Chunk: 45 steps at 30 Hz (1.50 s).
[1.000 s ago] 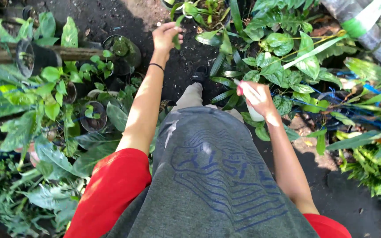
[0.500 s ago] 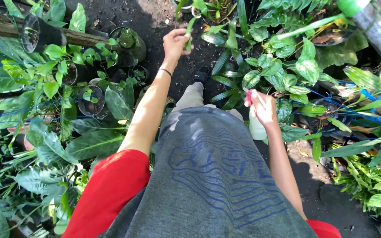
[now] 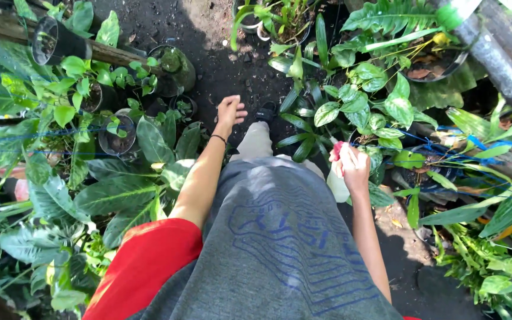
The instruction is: The person walks through a garden area and sprays water onto various potted plants using a handheld spray bottle. They move from plant to plant, occasionally touching the leaves while spraying.
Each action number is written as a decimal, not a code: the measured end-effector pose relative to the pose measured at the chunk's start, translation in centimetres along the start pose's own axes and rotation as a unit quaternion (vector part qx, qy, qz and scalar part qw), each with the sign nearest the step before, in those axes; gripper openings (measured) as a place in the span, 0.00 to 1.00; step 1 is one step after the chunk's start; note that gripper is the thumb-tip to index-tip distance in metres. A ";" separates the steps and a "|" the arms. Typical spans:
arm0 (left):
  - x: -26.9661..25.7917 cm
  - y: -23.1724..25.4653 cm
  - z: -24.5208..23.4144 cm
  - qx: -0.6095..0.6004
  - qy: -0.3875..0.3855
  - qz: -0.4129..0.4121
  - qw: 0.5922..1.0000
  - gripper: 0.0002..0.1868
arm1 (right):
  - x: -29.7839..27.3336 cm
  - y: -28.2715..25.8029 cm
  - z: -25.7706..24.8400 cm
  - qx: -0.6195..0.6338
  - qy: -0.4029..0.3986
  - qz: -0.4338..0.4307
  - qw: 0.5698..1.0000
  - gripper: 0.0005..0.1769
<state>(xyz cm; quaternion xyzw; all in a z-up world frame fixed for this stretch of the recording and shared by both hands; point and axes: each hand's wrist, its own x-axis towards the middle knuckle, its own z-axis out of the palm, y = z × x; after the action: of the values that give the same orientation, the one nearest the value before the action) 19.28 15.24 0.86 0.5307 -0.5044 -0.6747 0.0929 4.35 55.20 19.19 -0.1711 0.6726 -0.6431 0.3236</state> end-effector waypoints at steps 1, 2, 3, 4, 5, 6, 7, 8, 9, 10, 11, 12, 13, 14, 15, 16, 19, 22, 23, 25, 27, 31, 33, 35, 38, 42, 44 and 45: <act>-0.5 -0.9 -0.9 0.006 0.010 -0.013 1.000 0.22 | -0.3 -0.2 0.3 -0.001 0.020 0.023 1.000 0.18; -0.9 -1.9 -1.7 0.013 0.020 -0.027 0.999 0.21 | -0.6 -0.4 0.5 -0.002 0.041 0.046 0.998 0.18; -1.4 -3.0 -2.6 0.013 0.022 -0.029 0.999 0.21 | -0.9 -0.1 0.4 -0.002 0.039 0.049 0.998 0.18; -1.9 -4.2 -3.5 0.016 0.033 -0.038 0.999 0.21 | -1.2 0.0 0.3 -0.059 0.053 0.017 0.997 0.16; -1.6 -4.7 -4.0 0.018 0.041 -0.040 0.998 0.21 | -0.7 0.1 0.1 -0.115 0.069 -0.021 0.991 0.15; -1.3 -4.9 -4.5 0.017 0.040 -0.037 0.998 0.21 | -0.4 0.1 0.0 -0.115 0.069 -0.024 0.991 0.15; -1.5 -5.4 -5.2 0.023 0.053 -0.049 0.997 0.21 | -0.4 0.1 -0.1 -0.095 0.066 -0.010 0.993 0.17; -1.6 -6.0 -5.9 0.028 0.067 -0.060 0.996 0.21 | -0.4 0.1 -0.1 -0.076 0.062 0.005 0.995 0.18; -2.1 -6.4 -6.9 0.030 0.070 -0.064 0.995 0.21 | -0.5 -0.4 0.0 -0.074 0.059 0.010 0.995 0.18; -2.6 -6.7 -7.9 0.031 0.081 -0.073 0.994 0.21 | -0.6 -0.8 0.2 -0.068 0.062 0.020 0.996 0.21; -2.6 -6.8 -8.5 0.030 0.089 -0.078 0.992 0.21 | -0.2 -1.3 0.2 -0.063 0.066 0.027 0.995 0.24; -2.9 -6.8 -9.2 0.031 0.091 -0.078 0.992 0.21 | 0.0 -1.5 0.4 -0.062 0.064 0.027 0.996 0.24; -2.7 -6.5 -9.6 0.023 0.093 -0.075 0.993 0.21 | 0.5 -1.8 0.5 -0.051 0.053 0.020 0.997 0.21; -2.5 -6.1 -10.1 0.016 0.095 -0.072 0.993 0.21 | 1.0 -2.0 0.7 -0.040 0.041 0.012 0.998 0.20; -2.4 -5.8 -10.3 0.017 0.095 -0.073 0.993 0.21 | 1.3 -1.9 0.7 -0.039 0.041 0.013 0.998 0.20; -2.3 -5.5 -10.5 0.013 0.098 -0.069 0.993 0.21 | 1.5 -1.6 0.8 -0.028 0.032 0.003 0.999 0.20; -2.9 -5.1 -11.6 0.004 0.105 -0.071 0.992 0.21 | 1.7 -2.4 1.6 -0.025 0.022 0.021 0.999 0.23; -2.3 -3.9 -11.9 -0.006 0.097 -0.069 0.993 0.21 | 2.8 -4.4 3.4 -0.059 0.030 0.029 0.997 0.24; -1.8 -3.3 -11.7 -0.011 0.089 -0.068 0.994 0.21 | 3.4 -5.1 4.0 -0.084 0.037 0.016 0.996 0.23; -0.5 -2.4 -11.3 -0.002 0.082 -0.075 0.994 0.21 | 4.7 -4.2 4.7 -0.045 0.043 0.020 0.998 0.21; 1.2 -0.9 -10.7 0.007 0.076 -0.082 0.994 0.21 | 6.2 -5.1 6.1 -0.004 0.050 0.024 0.998 0.18; 6.5 2.9 -9.5 0.022 0.059 -0.078 0.995 0.20 | 10.1 -8.2 9.7 -0.028 0.058 0.024 0.998 0.16; 9.8 4.9 -8.5 0.023 0.051 -0.070 0.996 0.20 | 11.9 -7.5 10.9 -0.056 0.061 0.006 0.997 0.16; 13.3 7.3 -7.2 0.017 0.046 -0.042 0.998 0.20 | 13.5 -5.6 12.0 -0.103 0.066 0.040 0.992 0.17; 18.7 11.6 -4.9 0.007 0.041 0.001 0.999 0.19 | 16.7 -8.0 15.3 -0.060 0.086 0.064 0.992 0.20; 25.9 14.7 -2.1 -0.052 -0.001 0.094 0.994 0.16 | 19.8 -10.9 18.8 0.026 0.140 0.092 0.986 0.17; 29.1 16.7 0.0 0.044 0.025 0.208 0.977 0.14 | 20.7 -9.8 19.7 -0.001 0.142 0.097 0.985 0.19; 29.7 18.8 1.3 0.046 0.019 0.211 0.976 0.14 | 21.3 -9.4 20.2 0.001 0.148 0.095 0.984 0.19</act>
<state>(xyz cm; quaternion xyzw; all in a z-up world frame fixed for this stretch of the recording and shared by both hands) -1.96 -12.52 -3.03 0.4290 -0.6333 -0.6061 0.2181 0.25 25.16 24.50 -0.0095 0.7259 -0.6281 0.2802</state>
